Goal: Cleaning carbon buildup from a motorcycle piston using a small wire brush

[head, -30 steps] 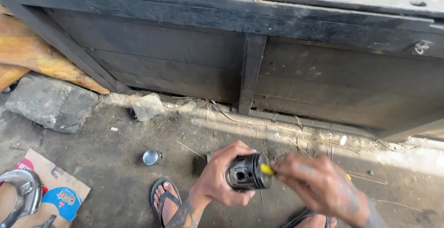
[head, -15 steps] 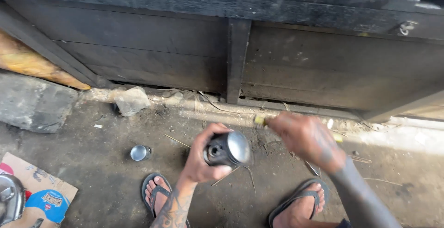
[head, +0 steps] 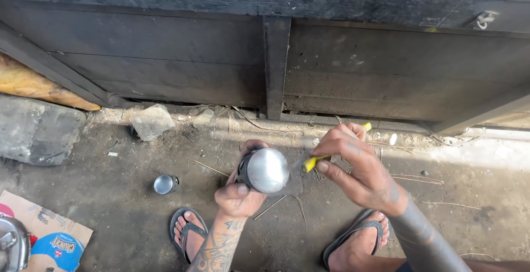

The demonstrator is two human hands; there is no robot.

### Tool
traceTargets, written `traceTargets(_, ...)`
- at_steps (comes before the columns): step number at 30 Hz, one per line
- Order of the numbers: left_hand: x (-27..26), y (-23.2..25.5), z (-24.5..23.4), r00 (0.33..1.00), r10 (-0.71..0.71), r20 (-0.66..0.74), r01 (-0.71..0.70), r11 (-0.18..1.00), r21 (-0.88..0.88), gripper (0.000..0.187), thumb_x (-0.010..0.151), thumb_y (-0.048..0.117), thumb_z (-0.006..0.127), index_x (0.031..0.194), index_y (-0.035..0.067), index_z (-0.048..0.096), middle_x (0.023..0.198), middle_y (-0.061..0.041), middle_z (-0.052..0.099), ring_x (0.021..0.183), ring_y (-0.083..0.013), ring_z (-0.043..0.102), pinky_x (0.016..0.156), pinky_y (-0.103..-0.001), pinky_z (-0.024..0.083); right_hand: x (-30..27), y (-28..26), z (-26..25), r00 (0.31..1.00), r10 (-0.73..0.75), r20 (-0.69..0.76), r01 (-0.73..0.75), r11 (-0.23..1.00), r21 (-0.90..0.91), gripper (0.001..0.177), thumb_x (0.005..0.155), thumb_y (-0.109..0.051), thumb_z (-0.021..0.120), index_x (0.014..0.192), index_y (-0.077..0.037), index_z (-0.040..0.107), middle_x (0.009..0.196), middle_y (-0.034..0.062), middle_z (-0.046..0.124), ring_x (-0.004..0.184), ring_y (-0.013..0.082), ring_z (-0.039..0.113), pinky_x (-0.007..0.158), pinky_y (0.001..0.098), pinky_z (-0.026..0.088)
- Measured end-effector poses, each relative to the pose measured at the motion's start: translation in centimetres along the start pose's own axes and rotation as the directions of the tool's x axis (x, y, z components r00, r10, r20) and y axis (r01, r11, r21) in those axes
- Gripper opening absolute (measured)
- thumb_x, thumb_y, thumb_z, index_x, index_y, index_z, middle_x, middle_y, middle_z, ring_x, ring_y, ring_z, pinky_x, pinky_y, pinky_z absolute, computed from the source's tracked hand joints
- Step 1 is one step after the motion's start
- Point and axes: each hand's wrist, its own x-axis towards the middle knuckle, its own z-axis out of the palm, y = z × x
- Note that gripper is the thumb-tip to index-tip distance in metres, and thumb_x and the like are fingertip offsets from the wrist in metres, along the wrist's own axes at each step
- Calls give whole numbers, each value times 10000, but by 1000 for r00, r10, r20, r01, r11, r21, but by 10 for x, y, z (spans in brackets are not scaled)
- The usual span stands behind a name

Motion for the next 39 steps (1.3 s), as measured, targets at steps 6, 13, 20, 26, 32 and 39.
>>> traceTargets(6,-6,-19,6,964,-142,-224,56,935,-350,661,796,474,703,1314,124,489,1274,-120,597,1003,-273,640,791,-420,561,0,1,6,998,-63,-17,63,998,5,172,885,-269,761,1006,-147,753,829,19,677,794,218,581,902,437,332)
traceTargets(13,-14,-35,13,906,-228,-357,81,921,-381,417,930,393,565,1227,100,558,1181,-51,618,1102,-228,629,897,-435,585,-3,-2,7,995,-91,45,96,987,-131,116,872,-289,767,889,-174,765,846,-18,639,823,183,530,901,426,280)
traceTargets(20,-13,-43,10,767,-430,-477,86,805,-587,386,936,356,588,1209,86,631,1130,-150,651,974,-287,692,772,-379,642,-5,-7,22,976,-174,128,195,965,-177,80,801,-193,761,743,-243,744,805,-50,578,815,154,476,926,412,240)
traceTargets(26,-11,-41,14,709,-401,-581,124,881,-457,431,966,389,518,1216,55,625,1080,-141,671,923,-255,684,720,-391,629,-5,-7,17,983,-122,140,151,964,-218,72,752,-176,767,761,-246,752,818,-52,589,849,159,498,917,445,244)
traceTargets(32,-11,-38,14,662,-410,-628,147,892,-428,375,955,357,548,1141,43,633,1023,-126,661,861,-245,673,654,-384,622,7,-12,10,979,-176,101,200,923,-330,124,855,-195,701,749,-248,735,784,-47,614,798,149,490,927,424,250)
traceTargets(39,-5,-41,13,644,-374,-667,239,927,-290,339,921,316,580,1123,45,602,1050,-164,624,782,-240,643,503,-293,554,4,2,9,982,-149,114,183,899,-398,27,809,-216,774,828,-199,769,781,-31,590,791,169,472,886,423,272)
